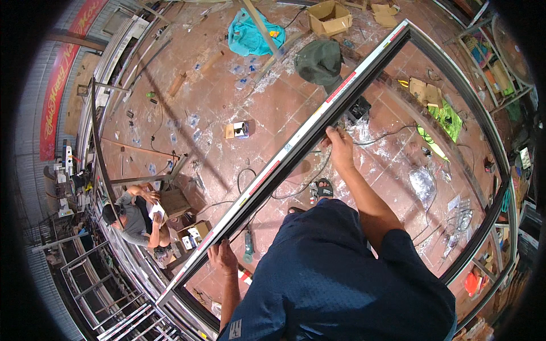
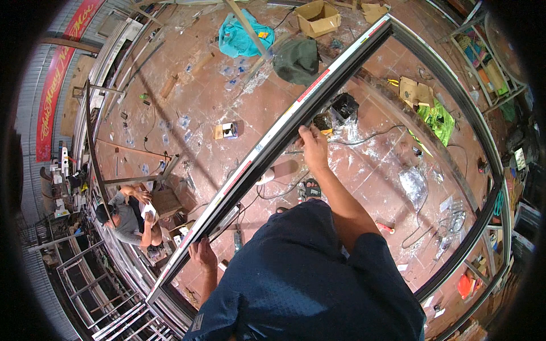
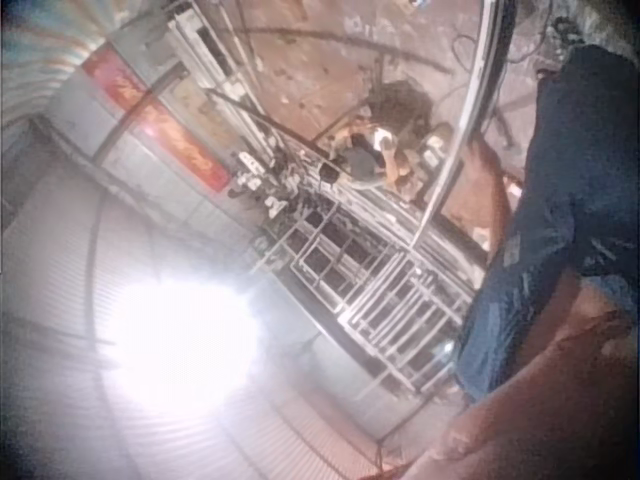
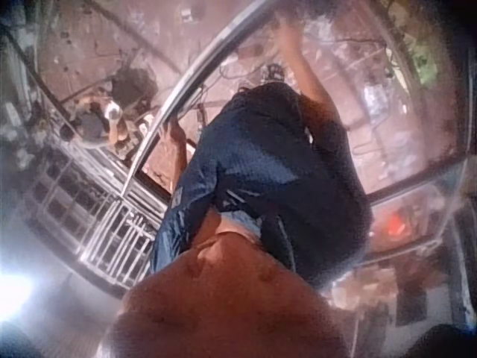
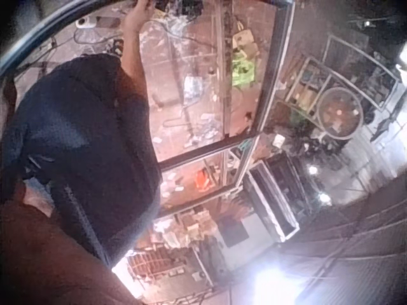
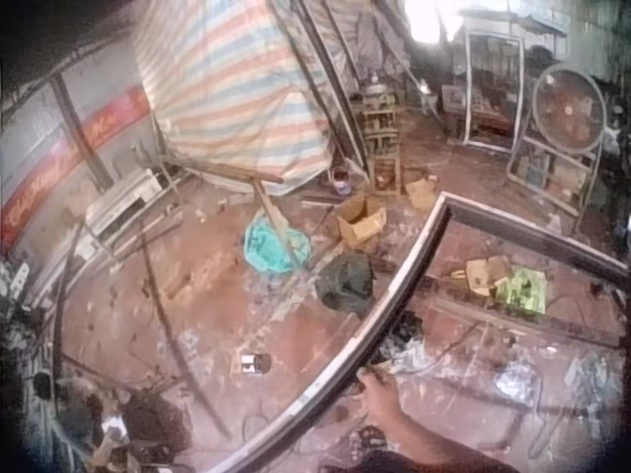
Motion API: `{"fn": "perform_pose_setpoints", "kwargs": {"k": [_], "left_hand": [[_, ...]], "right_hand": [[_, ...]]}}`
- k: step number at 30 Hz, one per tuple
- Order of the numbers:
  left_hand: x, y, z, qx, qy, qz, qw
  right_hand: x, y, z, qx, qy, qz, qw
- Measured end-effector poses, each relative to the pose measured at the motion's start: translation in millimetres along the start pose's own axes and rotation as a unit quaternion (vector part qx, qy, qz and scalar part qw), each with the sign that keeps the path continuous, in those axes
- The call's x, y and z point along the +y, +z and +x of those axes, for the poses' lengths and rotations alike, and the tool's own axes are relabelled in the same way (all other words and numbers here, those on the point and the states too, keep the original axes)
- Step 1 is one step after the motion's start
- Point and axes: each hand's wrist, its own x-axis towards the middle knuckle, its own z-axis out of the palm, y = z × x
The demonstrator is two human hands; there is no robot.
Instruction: The person aligns and presses a long rubber seal into the groove of a metal window frame. They smooth the seal along the frame edges and adjust the frame position on the floor to continue the installation.
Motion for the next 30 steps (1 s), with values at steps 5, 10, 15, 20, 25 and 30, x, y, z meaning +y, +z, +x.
{"fn": "perform_pose_setpoints", "kwargs": {"k": [5, 10, 15, 20, 25, 30], "left_hand": [[4.1, -3.8, 1.6, -0.028, -0.015, 0.003, 0.999], [5.5, -5.6, 7.4, -0.002, 0.016, -0.001, 1.000], [6.6, -4.0, 4.0, -0.029, -0.023, 0.011, 0.999], [-5.4, 2.3, -4.4, -0.017, -0.005, 0.005, 1.000], [8.8, -4.7, 7.2, -0.022, -0.013, 0.001, 1.000], [-4.9, 3.5, -5.1, -0.026, -0.016, 0.007, 1.000]], "right_hand": [[-0.3, 2.0, 7.3, 0.004, -0.040, -0.027, 0.999], [-8.8, 1.3, 6.6, 0.001, -0.016, -0.023, 1.000], [-2.9, -6.6, 22.7, 0.021, -0.062, -0.032, 0.997], [1.3, -3.3, 24.7, 0.022, -0.074, -0.031, 0.997], [-18.1, -9.6, 31.3, 0.043, -0.080, -0.039, 0.995], [-12.9, -4.7, 36.7, 0.062, -0.079, -0.036, 0.994]]}}
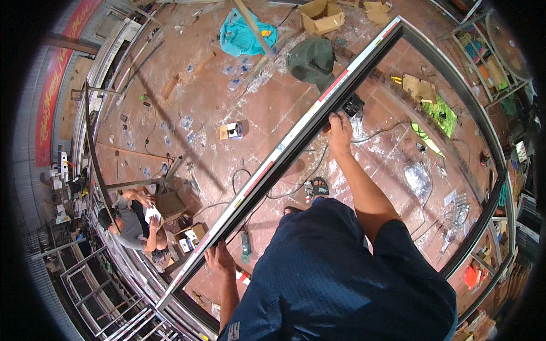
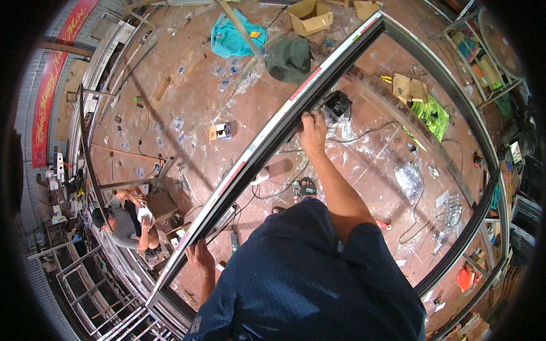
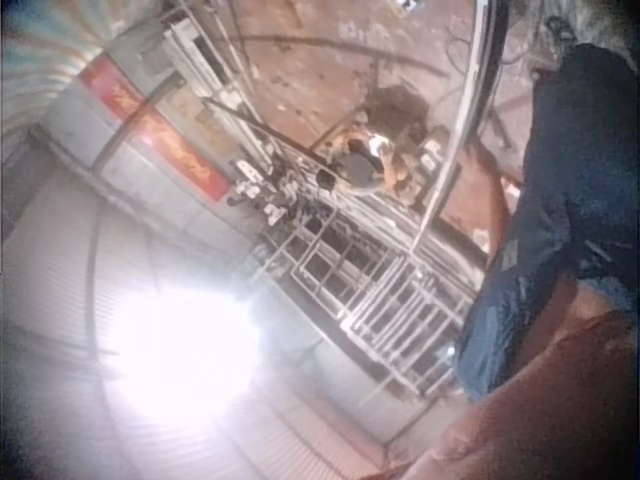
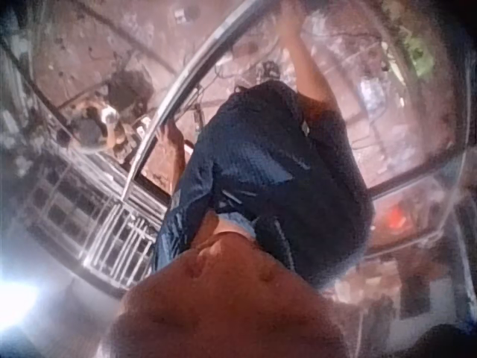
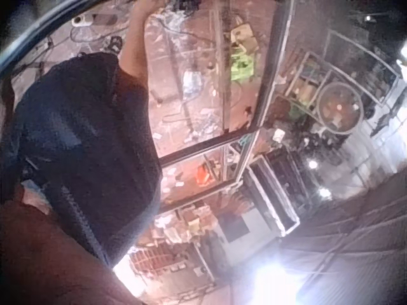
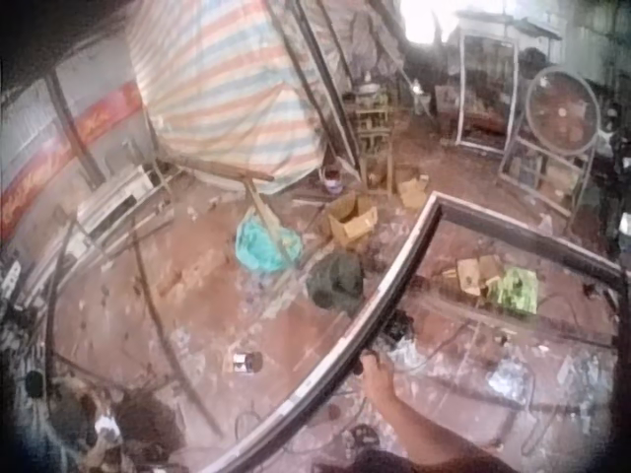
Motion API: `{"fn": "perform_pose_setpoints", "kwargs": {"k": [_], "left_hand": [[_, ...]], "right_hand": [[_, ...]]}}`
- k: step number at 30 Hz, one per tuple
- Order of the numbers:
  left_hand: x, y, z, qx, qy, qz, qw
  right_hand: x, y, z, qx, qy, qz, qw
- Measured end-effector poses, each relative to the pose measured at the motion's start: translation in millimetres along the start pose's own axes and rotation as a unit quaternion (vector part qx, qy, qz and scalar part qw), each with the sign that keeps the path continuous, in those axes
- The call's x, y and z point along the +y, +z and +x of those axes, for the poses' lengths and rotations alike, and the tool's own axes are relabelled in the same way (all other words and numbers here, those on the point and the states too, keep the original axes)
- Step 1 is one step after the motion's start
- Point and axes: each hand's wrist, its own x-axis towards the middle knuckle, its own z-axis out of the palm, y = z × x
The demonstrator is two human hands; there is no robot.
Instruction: The person aligns and presses a long rubber seal into the groove of a metal window frame. They smooth the seal along the frame edges and adjust the frame position on the floor to continue the installation.
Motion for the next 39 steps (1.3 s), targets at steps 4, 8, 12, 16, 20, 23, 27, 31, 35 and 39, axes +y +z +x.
{"fn": "perform_pose_setpoints", "kwargs": {"k": [4, 8, 12, 16, 20, 23, 27, 31, 35, 39], "left_hand": [[5.3, -7.5, 2.4, -0.028, -0.023, -0.002, 0.999], [-1.5, -1.5, -5.3, -0.012, -0.024, 0.008, 1.000], [-1.6, -1.6, -3.7, -0.028, -0.036, 0.000, 0.999], [-3.0, -1.6, -5.7, -0.021, -0.035, 0.001, 0.999], [1.3, 2.2, 4.1, 0.024, -0.001, -0.010, 1.000], [-1.4, 3.2, 2.4, 0.014, 0.001, -0.001, 1.000], [-4.9, 2.0, -4.7, -0.011, -0.018, -0.004, 1.000], [-6.3, 4.8, -6.9, -0.003, -0.016, -0.003, 1.000], [-6.3, 6.7, -8.4, 0.004, -0.011, -0.001, 1.000], [6.3, 1.4, 5.8, 0.019, -0.003, -0.008, 1.000]], "right_hand": [[-1.7, -4.5, 14.5, 0.014, -0.036, -0.033, 0.999], [-14.2, -4.4, 40.1, 0.053, -0.061, -0.051, 0.995], [-6.0, -13.5, 70.2, 0.113, -0.087, -0.082, 0.986], [-11.4, -17.9, 104.5, 0.177, -0.128, -0.158, 0.963], [-7.0, -41.7, 147.9, 0.194, -0.142, -0.200, 0.950], [-16.9, -49.6, 149.7, 0.184, -0.165, -0.300, 0.921], [-27.6, -38.5, 76.6, 0.142, -0.313, -0.528, 0.777], [-46.3, -30.4, 44.6, 0.075, -0.296, -0.631, 0.713], [-66.8, -41.5, 91.5, 0.092, -0.263, -0.694, 0.664], [-85.2, -65.2, 164.0, 0.113, -0.201, -0.721, 0.653]]}}
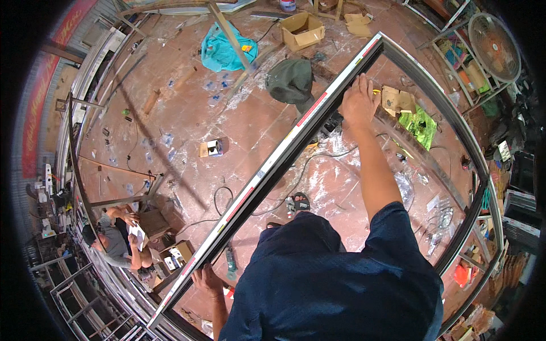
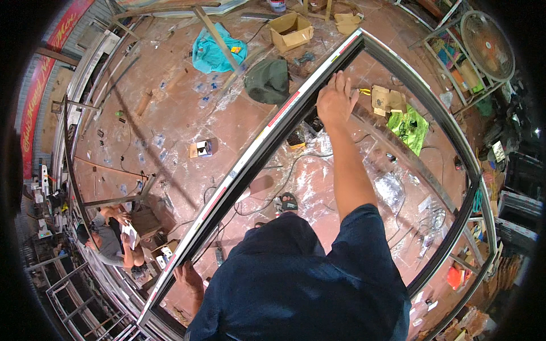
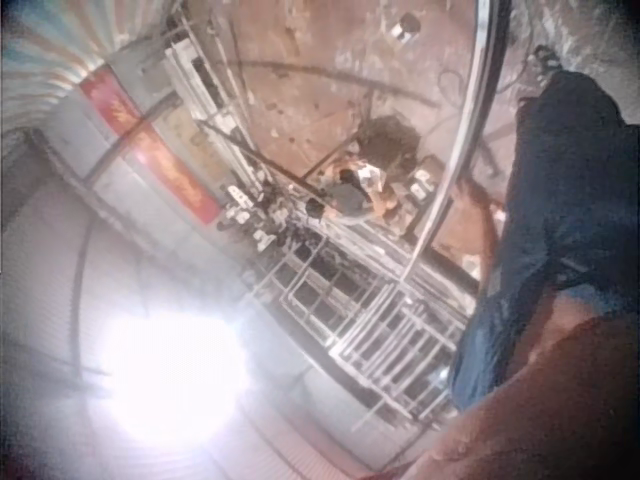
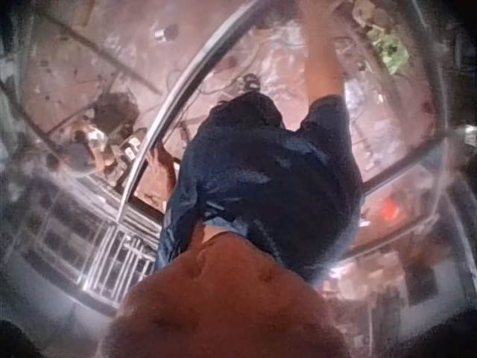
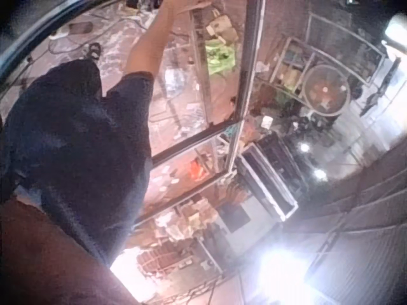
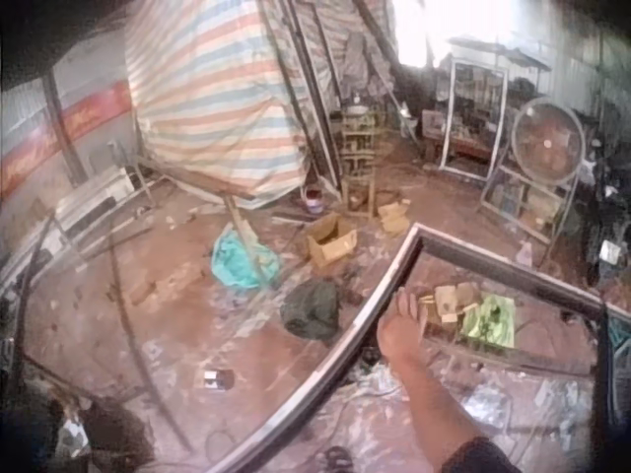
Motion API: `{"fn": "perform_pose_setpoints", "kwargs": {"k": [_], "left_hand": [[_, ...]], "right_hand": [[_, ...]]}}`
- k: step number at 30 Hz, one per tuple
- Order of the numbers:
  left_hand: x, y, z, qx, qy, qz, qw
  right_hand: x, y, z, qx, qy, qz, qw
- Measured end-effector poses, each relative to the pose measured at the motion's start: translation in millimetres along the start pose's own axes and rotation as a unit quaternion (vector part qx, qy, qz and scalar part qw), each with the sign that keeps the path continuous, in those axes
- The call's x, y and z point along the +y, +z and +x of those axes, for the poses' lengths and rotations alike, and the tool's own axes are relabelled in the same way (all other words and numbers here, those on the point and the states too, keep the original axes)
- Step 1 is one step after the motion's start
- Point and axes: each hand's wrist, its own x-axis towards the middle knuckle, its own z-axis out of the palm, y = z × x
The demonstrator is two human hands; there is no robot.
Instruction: The person aligns and presses a long rubber seal into the groove of a metal window frame. They smooth the seal along the frame edges and adjust the frame position on the floor to continue the installation.
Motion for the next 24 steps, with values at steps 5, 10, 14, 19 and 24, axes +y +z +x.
{"fn": "perform_pose_setpoints", "kwargs": {"k": [5, 10, 14, 19, 24], "left_hand": [[-5.2, 1.0, -7.3, -0.035, -0.025, 0.011, 0.999], [3.3, -4.2, 0.2, -0.036, -0.024, 0.012, 0.999], [15.6, -17.5, 11.4, -0.096, -0.060, 0.018, 0.993], [5.8, -8.6, -1.2, -0.062, -0.068, 0.016, 0.996], [19.3, -20.2, 12.9, -0.120, -0.084, 0.047, 0.988]], "right_hand": [[45.5, 19.1, 73.5, -0.053, 0.026, -0.016, 0.998], [76.5, 29.2, 117.4, -0.081, 0.010, -0.058, 0.995], [108.1, 40.9, 153.0, -0.083, 0.002, -0.046, 0.995], [140.1, 60.1, 186.4, -0.073, -0.025, -0.067, 0.995], [120.8, 41.5, 178.9, -0.094, -0.034, -0.066, 0.993]]}}
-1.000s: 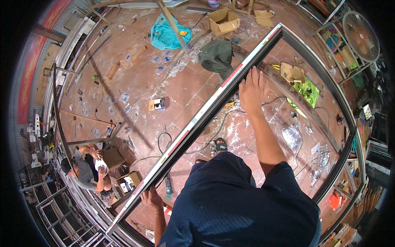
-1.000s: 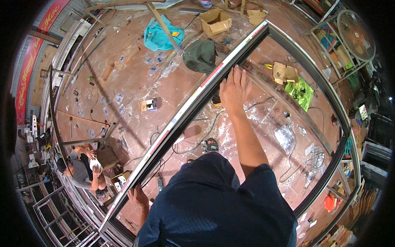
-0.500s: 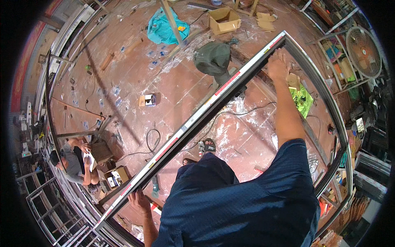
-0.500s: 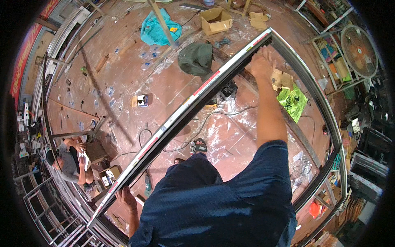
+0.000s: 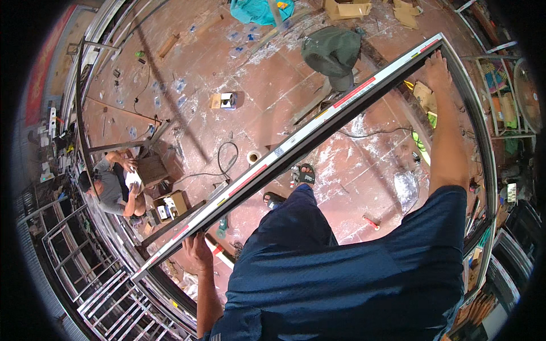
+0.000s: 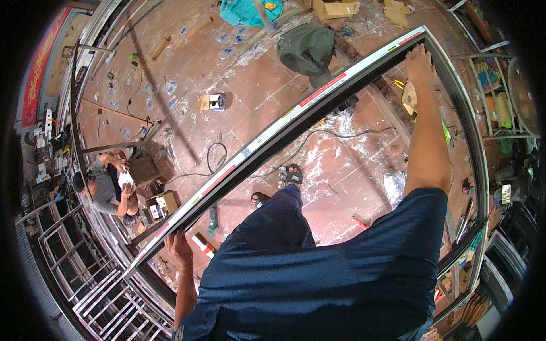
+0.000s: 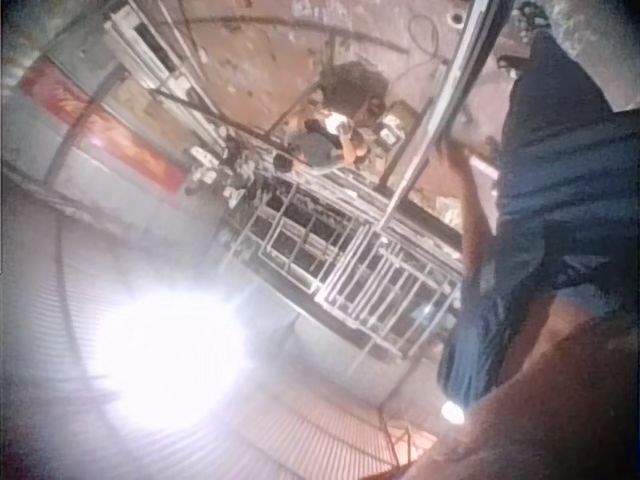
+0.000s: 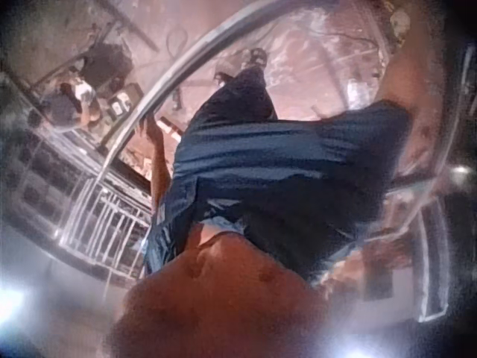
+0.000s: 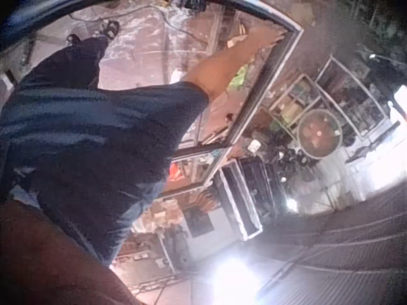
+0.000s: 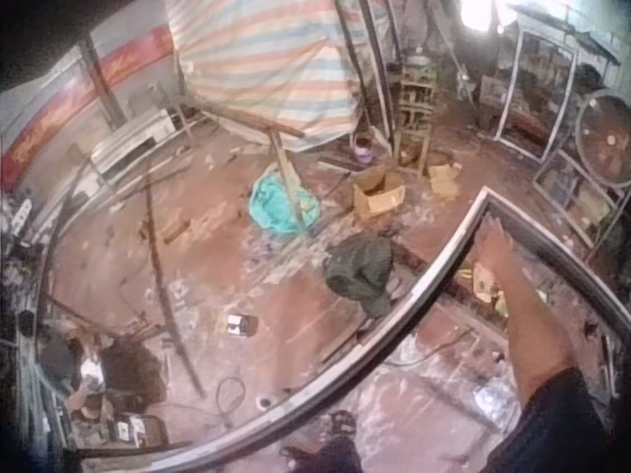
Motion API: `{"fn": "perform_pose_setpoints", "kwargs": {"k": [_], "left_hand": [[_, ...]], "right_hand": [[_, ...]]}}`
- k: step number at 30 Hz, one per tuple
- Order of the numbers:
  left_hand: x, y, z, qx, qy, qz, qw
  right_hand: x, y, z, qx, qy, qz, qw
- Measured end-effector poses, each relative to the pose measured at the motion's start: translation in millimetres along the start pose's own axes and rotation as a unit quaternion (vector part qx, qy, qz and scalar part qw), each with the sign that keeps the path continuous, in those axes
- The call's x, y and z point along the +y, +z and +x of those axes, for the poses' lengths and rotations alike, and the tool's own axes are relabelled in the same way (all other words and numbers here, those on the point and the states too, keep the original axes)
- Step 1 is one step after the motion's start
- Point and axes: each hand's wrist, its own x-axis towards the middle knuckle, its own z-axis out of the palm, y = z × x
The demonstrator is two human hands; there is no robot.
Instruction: The person aligns and presses a long rubber seal into the groove of a metal window frame. They smooth the seal along the frame edges and adjust the frame position on the floor to continue the installation.
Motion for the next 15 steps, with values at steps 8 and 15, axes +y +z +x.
{"fn": "perform_pose_setpoints", "kwargs": {"k": [8, 15], "left_hand": [[-18.4, 8.0, -5.1, 0.018, 0.041, -0.025, 0.999], [-25.3, 12.1, -5.4, 0.060, 0.096, -0.044, 0.993]], "right_hand": [[-63.9, 3.3, -104.9, 0.073, -0.034, 0.017, 0.997], [-167.5, -18.3, -260.9, 0.124, -0.058, 0.096, 0.986]]}}
